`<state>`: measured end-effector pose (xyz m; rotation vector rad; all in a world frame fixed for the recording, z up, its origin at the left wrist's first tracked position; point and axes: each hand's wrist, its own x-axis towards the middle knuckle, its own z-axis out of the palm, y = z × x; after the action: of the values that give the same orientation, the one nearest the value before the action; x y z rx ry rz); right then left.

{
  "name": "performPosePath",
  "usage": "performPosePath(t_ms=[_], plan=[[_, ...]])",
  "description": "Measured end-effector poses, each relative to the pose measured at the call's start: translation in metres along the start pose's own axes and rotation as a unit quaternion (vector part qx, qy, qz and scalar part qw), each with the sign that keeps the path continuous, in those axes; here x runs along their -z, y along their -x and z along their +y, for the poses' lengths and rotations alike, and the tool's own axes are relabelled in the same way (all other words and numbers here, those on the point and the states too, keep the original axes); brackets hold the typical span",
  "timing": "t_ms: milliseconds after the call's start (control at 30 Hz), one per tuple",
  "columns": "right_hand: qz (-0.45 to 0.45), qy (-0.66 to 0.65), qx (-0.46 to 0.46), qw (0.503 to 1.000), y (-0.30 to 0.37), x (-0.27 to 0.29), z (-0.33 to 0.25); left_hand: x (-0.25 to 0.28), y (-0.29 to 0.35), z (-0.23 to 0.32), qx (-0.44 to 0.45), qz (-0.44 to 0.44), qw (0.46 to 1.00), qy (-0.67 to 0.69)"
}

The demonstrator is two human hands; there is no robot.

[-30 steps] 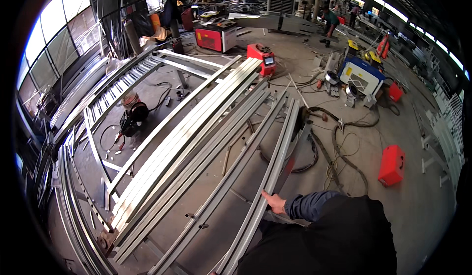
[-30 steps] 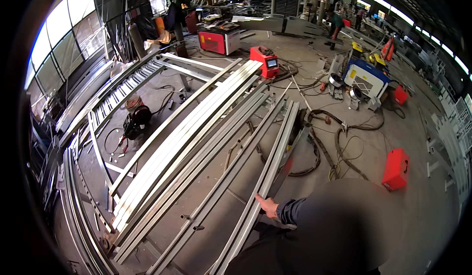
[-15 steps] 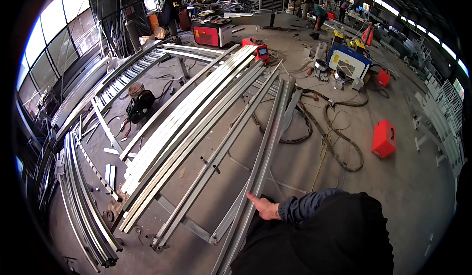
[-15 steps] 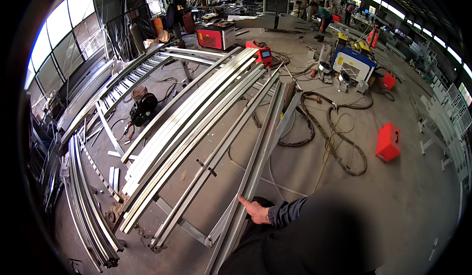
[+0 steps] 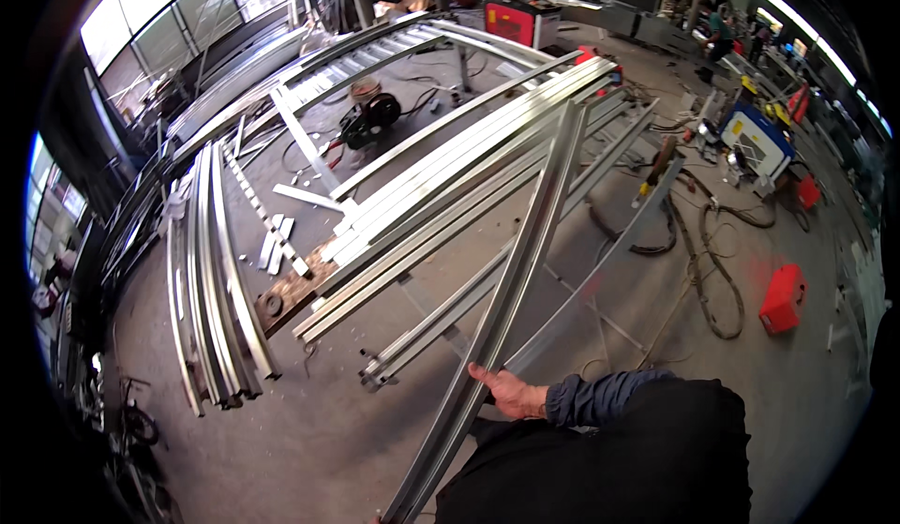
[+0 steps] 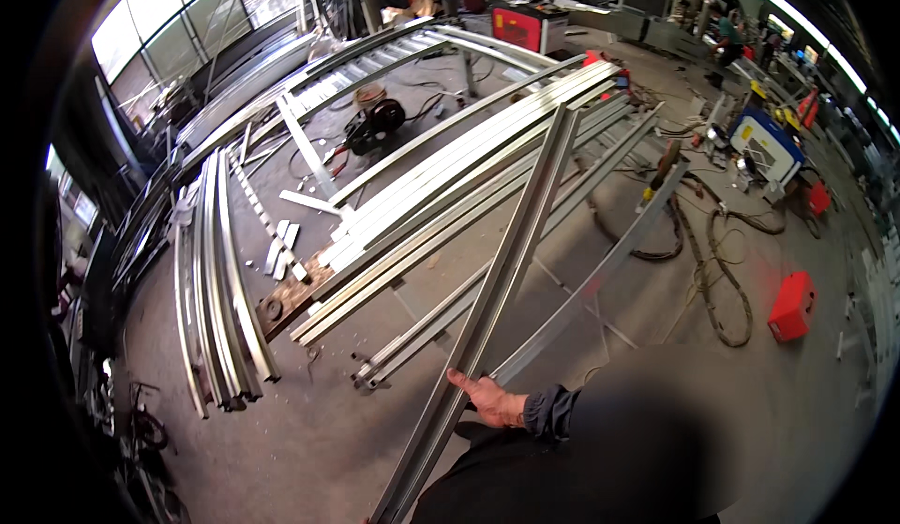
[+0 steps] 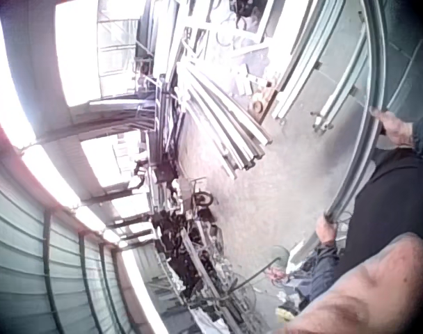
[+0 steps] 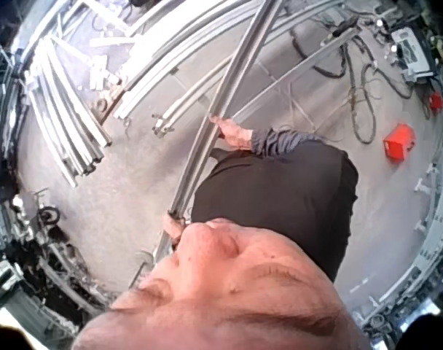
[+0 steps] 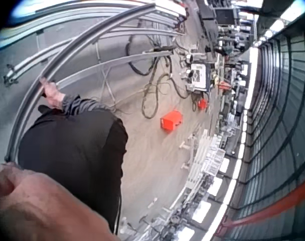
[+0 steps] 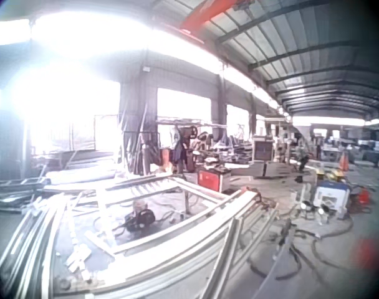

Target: The person welds multiple aluminum frame sections using a handheld welding torch, creating visible sparks at each joint. They repeatedly position and align the metal bars on a workbench, then weld them in place.

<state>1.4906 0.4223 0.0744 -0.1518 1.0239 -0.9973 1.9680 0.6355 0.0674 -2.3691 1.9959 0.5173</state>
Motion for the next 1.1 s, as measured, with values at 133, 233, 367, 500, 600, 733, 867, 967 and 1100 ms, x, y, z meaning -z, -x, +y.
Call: performPosePath(t_ms=[133, 233, 367, 500, 600, 733, 867, 967, 1100], plan=[[-0.03, 0.031, 0.014, 0.999, -0.045, -0.084, 0.026, 0.043, -0.005, -0.036, 0.026, 0.025, 0.999, -0.002], [-0.066, 0.06, -0.002, 0.996, -0.069, -0.155, 0.041, 0.079, -0.006, -0.058, 0.03, 0.055, 0.998, 0.001], [-0.114, 0.112, -0.022, 0.987, -0.104, -0.261, 0.074, -0.002, 0.016, -0.196, 0.355, 0.035, 0.834, 0.421], [-0.095, 0.172, 0.003, 0.981, -0.16, -0.342, 0.134, 0.063, -0.061, -0.19, 0.239, 0.006, 0.954, 0.18], [-0.076, 0.235, -0.01, 0.969, -0.186, -0.433, 0.168, 0.097, -0.099, -0.236, 0.208, 0.024, 0.965, 0.157], [-0.063, 0.3, -0.051, 0.951, -0.229, -0.525, 0.217, 0.136, -0.154, -0.3, 0.183, 0.028, 0.968, 0.171], [-0.054, 0.359, -0.109, 0.925, -0.291, -0.575, 0.287, 0.165, -0.202, -0.346, 0.168, 0.028, 0.969, 0.18], [-0.088, 0.37, -0.126, 0.916, -0.325, -0.6, 0.325, 0.182, -0.237, -0.368, 0.159, 0.019, 0.97, 0.184], [-0.107, 0.398, -0.195, 0.89, -0.339, -0.649, 0.337, 0.196, -0.277, -0.384, 0.174, 0.011, 0.966, 0.191]])
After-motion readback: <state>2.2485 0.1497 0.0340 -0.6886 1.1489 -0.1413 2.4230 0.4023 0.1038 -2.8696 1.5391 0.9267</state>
